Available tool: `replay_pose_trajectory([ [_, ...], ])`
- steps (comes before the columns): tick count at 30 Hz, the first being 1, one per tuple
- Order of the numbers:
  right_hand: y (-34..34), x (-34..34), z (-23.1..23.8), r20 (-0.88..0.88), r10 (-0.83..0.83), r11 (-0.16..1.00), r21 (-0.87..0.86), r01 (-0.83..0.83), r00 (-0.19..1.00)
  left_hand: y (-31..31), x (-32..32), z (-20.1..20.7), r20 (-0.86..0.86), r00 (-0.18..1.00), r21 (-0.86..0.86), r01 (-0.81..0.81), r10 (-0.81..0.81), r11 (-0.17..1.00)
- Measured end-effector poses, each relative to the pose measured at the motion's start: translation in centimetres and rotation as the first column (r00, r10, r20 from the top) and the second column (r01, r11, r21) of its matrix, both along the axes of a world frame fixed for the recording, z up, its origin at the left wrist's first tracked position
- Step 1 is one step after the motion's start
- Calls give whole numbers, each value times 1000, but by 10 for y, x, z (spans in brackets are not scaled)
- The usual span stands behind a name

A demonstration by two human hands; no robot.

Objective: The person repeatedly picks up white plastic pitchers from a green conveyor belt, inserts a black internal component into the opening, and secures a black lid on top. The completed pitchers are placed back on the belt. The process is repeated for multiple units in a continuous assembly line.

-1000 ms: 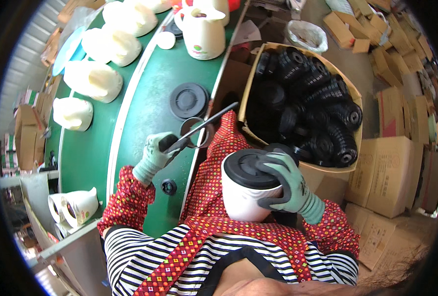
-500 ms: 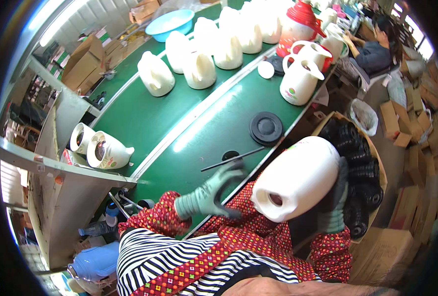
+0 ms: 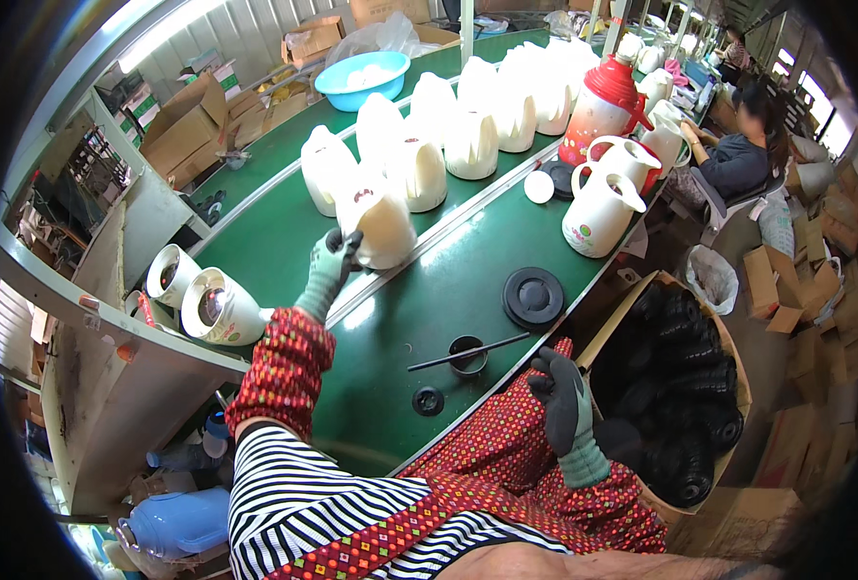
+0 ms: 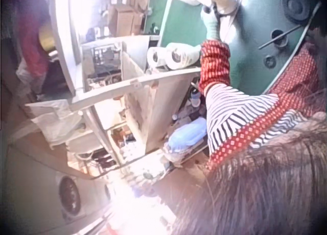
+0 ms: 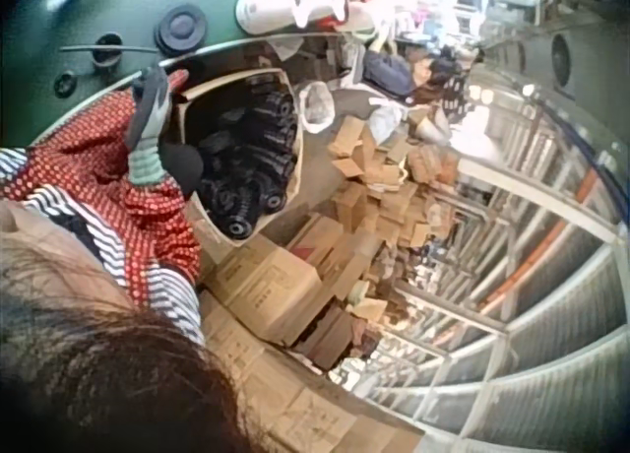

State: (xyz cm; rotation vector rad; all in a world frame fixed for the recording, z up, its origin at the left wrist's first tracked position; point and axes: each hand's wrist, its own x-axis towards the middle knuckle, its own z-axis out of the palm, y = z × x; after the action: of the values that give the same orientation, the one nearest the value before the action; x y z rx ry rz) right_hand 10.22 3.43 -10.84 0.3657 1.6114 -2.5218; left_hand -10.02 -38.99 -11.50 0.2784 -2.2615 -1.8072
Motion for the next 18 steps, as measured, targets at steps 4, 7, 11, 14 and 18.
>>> replay_pose_trajectory([
  [4, 3, 11, -3, 50, -14, 1000, 16, 13, 999, -17, -54, -16, 30, 986, -13, -161, 161, 987],
  [7, 0, 17, 0, 80, 35, 998, 52, -40, 996, -38, -48, -20, 164, 979, -187, -93, 125, 978],
  [11, 7, 30, -2, 117, -27, 1000, 2, 27, 993, -29, 7, -11, 3, 950, -674, -228, 311, 702],
  [14, 15, 39, -19, 123, 15, 1000, -6, -15, 992, -95, 83, -26, -361, 813, -804, -520, 456, 290],
  [18, 14, 42, -21, 130, 74, 997, -38, -69, 989, -123, 127, 12, 40, 646, -875, -345, 762, 339],
])
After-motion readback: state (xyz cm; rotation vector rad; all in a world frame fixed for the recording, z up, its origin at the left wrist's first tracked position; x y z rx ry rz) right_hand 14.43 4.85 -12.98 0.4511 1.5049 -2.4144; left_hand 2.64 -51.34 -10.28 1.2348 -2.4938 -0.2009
